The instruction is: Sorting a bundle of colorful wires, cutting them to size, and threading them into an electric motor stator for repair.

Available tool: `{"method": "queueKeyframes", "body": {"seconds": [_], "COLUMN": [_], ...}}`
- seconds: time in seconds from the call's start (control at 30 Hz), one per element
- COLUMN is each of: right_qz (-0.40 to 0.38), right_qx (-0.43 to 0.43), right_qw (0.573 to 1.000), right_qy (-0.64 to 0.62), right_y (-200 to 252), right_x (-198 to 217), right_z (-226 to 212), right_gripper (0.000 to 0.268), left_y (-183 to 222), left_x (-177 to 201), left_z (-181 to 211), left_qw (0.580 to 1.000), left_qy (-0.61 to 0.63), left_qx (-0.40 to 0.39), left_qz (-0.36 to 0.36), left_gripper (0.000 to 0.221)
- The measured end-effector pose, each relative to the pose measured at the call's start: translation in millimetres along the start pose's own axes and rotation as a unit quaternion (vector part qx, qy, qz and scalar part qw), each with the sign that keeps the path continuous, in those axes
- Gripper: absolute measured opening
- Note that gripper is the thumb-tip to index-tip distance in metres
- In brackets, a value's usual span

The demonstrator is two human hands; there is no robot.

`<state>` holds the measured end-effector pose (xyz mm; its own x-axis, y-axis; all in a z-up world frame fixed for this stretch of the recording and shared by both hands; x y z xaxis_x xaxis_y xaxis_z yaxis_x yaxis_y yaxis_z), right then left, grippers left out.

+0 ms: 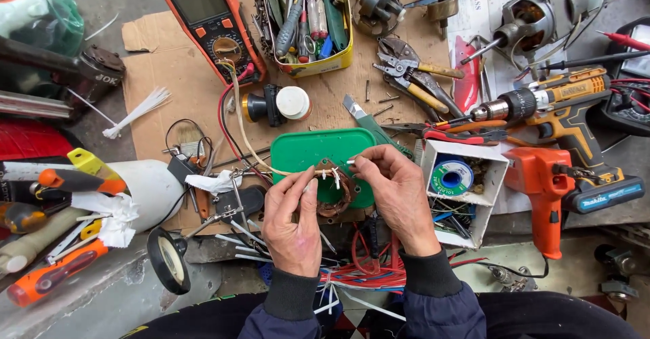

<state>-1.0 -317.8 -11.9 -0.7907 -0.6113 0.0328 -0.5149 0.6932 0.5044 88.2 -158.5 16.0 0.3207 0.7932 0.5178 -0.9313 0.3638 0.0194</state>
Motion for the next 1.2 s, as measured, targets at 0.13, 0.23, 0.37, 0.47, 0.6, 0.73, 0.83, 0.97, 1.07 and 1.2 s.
{"method": "queueKeyframes", "body": {"seconds": [0.13,0.23,0.37,0.47,0.6,0.73,0.83,0.97,1.07,1.2], "right_qz": [0.000,-0.002,-0.002,-0.015,-0.007,-0.004,0.005,0.014,0.008,0.004], "right_qx": [-0.008,0.000,0.009,0.007,0.002,-0.014,-0.003,0.012,0.016,0.014], "right_qw": [1.000,0.999,0.999,1.000,0.999,1.000,1.000,1.000,1.000,0.999], "right_qy": [0.025,0.034,0.037,0.025,0.033,0.019,0.007,0.004,0.013,0.028], "right_y": [-0.9,-2.5,-3.1,-2.5,-1.1,-0.7,-3.3,-4.3,-3.2,-5.5], "right_x": [-2.0,-1.6,-2.8,-3.7,-1.6,0.0,0.8,1.1,0.3,-1.7], "right_z": [-1.2,2.6,4.0,3.4,1.5,1.1,11.3,15.7,12.1,15.2], "right_gripper": [0.013,0.011,0.009,0.010,0.010,0.012,0.011,0.009,0.009,0.008], "left_y": [-0.3,-0.5,-0.8,-0.8,-1.4,-1.3,0.6,1.4,1.4,0.4], "left_x": [-1.8,-2.6,-2.9,-2.7,-1.6,-1.8,-4.7,-4.5,-4.3,-3.3], "left_z": [-3.2,-3.6,-3.2,-2.9,-3.0,-4.8,-9.6,-10.7,-10.4,-10.1], "left_qw": [1.000,0.999,0.999,0.999,0.999,0.999,0.998,0.997,0.997,0.997], "left_qy": [0.015,0.020,0.020,0.019,0.020,0.028,0.051,0.068,0.068,0.068], "left_qx": [0.024,0.031,0.032,0.033,0.030,0.043,0.036,0.028,0.029,0.029], "left_qz": [-0.002,-0.004,-0.003,-0.003,-0.004,-0.016,0.008,0.024,0.019,0.013], "left_gripper": [0.026,0.026,0.026,0.026,0.026,0.028,0.025,0.024,0.024,0.025]}}
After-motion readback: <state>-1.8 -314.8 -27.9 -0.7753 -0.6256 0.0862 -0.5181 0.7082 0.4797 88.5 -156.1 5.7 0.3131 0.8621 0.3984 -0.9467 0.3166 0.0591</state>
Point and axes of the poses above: each hand's wrist, its own y-axis away from the middle knuckle, its own x-axis out of the back of the hand, z = x × y, the point moved 4 cm from there along -y, towards the middle knuckle, and after that the axes turned 2 degrees about z, right-handed, at the moved point
